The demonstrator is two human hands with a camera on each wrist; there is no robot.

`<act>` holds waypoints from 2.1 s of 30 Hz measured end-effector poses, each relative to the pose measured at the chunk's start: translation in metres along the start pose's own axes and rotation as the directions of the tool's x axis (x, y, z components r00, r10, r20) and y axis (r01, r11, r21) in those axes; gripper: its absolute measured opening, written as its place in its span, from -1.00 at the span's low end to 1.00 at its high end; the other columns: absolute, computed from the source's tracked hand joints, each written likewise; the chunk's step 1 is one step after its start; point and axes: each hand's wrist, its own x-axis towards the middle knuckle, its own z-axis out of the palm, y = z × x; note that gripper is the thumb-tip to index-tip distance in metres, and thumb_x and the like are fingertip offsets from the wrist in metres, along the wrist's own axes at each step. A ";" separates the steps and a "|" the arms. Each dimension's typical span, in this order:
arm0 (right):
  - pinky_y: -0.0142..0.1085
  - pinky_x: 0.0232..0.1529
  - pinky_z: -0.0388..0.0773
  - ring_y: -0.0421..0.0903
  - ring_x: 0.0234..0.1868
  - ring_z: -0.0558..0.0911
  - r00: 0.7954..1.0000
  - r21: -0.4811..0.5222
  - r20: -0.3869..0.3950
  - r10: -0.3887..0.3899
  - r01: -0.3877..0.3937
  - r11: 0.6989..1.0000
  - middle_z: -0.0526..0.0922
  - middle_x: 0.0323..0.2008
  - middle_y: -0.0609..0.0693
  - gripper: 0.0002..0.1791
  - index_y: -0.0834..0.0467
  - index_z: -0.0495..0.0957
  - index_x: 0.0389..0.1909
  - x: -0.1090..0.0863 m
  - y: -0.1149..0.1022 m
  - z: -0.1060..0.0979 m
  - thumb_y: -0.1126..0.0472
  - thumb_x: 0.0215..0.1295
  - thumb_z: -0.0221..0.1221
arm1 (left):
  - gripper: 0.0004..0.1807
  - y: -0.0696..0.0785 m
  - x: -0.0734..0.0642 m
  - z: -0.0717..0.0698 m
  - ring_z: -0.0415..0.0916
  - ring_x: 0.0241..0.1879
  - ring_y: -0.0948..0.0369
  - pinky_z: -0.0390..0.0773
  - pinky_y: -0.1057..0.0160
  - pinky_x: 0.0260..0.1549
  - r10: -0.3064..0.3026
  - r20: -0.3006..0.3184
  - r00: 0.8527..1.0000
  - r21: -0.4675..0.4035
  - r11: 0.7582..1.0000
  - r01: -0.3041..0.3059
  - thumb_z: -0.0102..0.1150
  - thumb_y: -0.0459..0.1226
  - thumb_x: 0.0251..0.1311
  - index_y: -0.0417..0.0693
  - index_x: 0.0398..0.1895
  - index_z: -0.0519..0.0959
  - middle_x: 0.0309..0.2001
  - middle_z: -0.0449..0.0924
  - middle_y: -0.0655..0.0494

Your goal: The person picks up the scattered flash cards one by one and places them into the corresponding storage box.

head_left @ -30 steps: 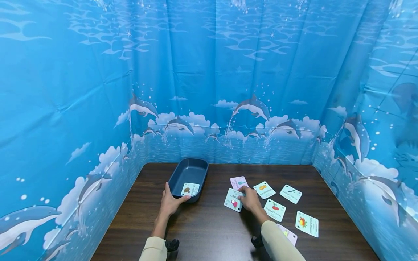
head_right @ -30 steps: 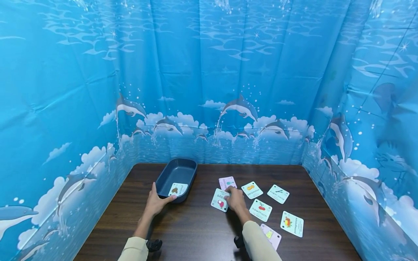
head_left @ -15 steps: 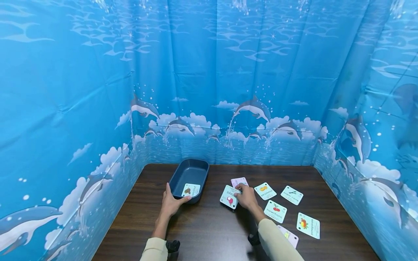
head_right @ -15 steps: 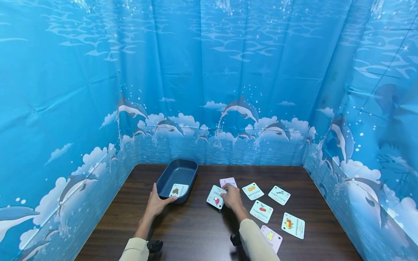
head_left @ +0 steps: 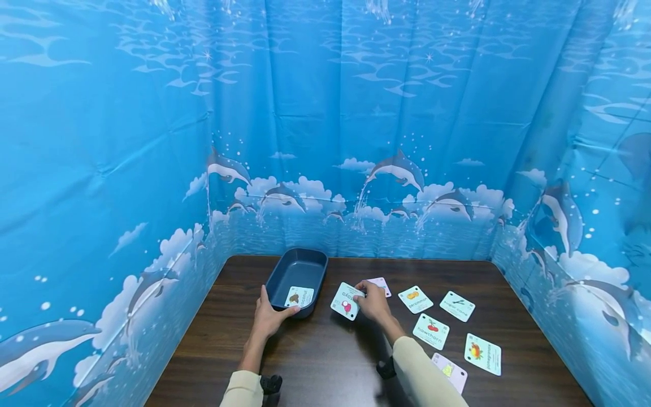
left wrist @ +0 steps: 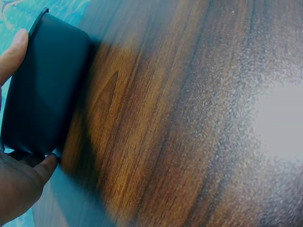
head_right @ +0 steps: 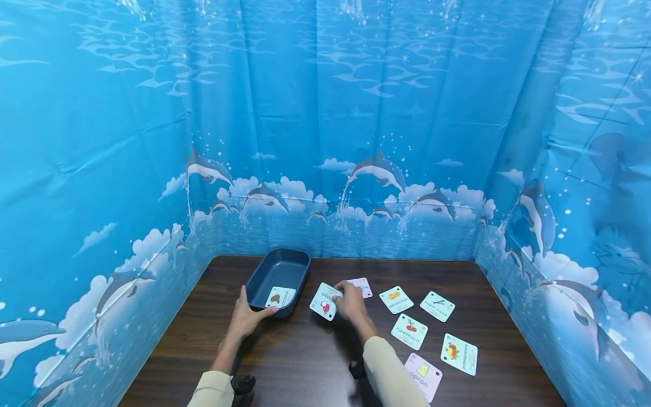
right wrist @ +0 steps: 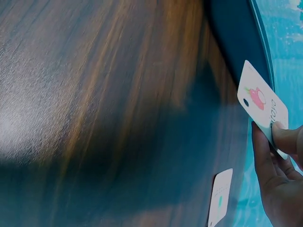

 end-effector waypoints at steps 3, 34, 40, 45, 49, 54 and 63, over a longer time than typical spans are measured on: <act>-0.16 -0.16 0.58 -0.06 -0.27 0.65 1.000 0.017 0.007 0.009 -0.009 1.000 0.79 -0.29 0.09 -0.87 0.24 0.73 -0.14 0.003 -0.005 0.005 0.36 0.33 0.40 | 0.51 0.000 0.000 -0.001 0.03 0.58 -0.50 0.18 -0.49 0.49 -0.001 -0.001 1.000 -0.005 1.000 0.001 0.59 0.11 0.14 -0.19 0.76 -0.39 0.65 -0.15 -0.56; -0.31 -0.31 0.56 -0.09 -0.30 0.67 0.998 0.134 0.057 -0.009 0.002 0.991 0.80 -0.24 0.14 -0.86 0.24 0.71 -0.09 0.012 -0.054 0.029 0.36 0.38 0.38 | 0.50 -0.001 0.000 0.007 0.15 0.53 -0.48 0.24 -0.43 0.49 0.056 -0.052 0.997 0.012 0.998 -0.055 0.65 0.05 0.07 -0.31 0.74 -0.28 0.59 -0.01 -0.62; -0.31 -0.31 0.60 -0.09 -0.31 0.66 0.999 0.153 0.052 -0.010 0.002 0.988 0.80 -0.26 0.14 -0.87 0.26 0.71 -0.10 0.010 -0.058 0.036 0.39 0.38 0.37 | 0.49 -0.001 0.000 0.009 0.15 0.53 -0.47 0.24 -0.44 0.49 0.037 -0.049 0.998 0.001 0.999 -0.037 0.65 0.06 0.07 -0.29 0.74 -0.28 0.61 -0.03 -0.60; -0.30 -0.31 0.62 -0.08 -0.29 0.66 0.998 0.172 0.064 -0.026 0.015 0.985 0.79 -0.24 0.15 -0.86 0.28 0.71 -0.07 0.011 -0.064 0.038 0.39 0.40 0.35 | 0.49 -0.001 0.001 0.007 0.15 0.52 -0.48 0.23 -0.45 0.49 0.028 -0.054 0.998 0.003 1.000 -0.028 0.65 0.05 0.08 -0.29 0.74 -0.28 0.61 -0.03 -0.60; -0.30 -0.32 0.61 -0.07 -0.27 0.65 0.998 0.172 0.057 -0.020 0.010 0.985 0.79 -0.23 0.15 -0.85 0.28 0.71 -0.06 0.012 -0.068 0.040 0.38 0.39 0.36 | 0.51 -0.001 0.001 0.006 0.16 0.52 -0.48 0.23 -0.45 0.49 0.033 -0.051 0.998 0.020 0.999 -0.032 0.65 0.08 0.07 -0.29 0.74 -0.29 0.60 -0.03 -0.61; -0.27 -0.28 0.62 -0.08 -0.27 0.64 0.998 0.180 0.058 -0.015 0.004 0.984 0.79 -0.23 0.13 -0.84 0.27 0.71 -0.06 0.010 -0.071 0.050 0.38 0.38 0.37 | 0.53 -0.003 -0.001 0.005 0.17 0.50 -0.48 0.22 -0.46 0.49 0.036 -0.051 0.998 0.010 0.999 -0.035 0.65 0.12 0.05 -0.31 0.74 -0.28 0.60 -0.02 -0.61; -0.30 -0.32 0.63 -0.12 -0.30 0.64 0.998 0.190 0.053 -0.030 0.020 0.982 0.80 -0.27 0.13 -0.86 0.27 0.72 -0.09 0.011 -0.079 0.061 0.38 0.38 0.37 | 0.53 -0.003 -0.001 0.005 0.18 0.50 -0.47 0.22 -0.46 0.49 0.029 -0.054 0.998 0.001 1.000 -0.029 0.65 0.15 0.04 -0.31 0.74 -0.26 0.60 -0.01 -0.60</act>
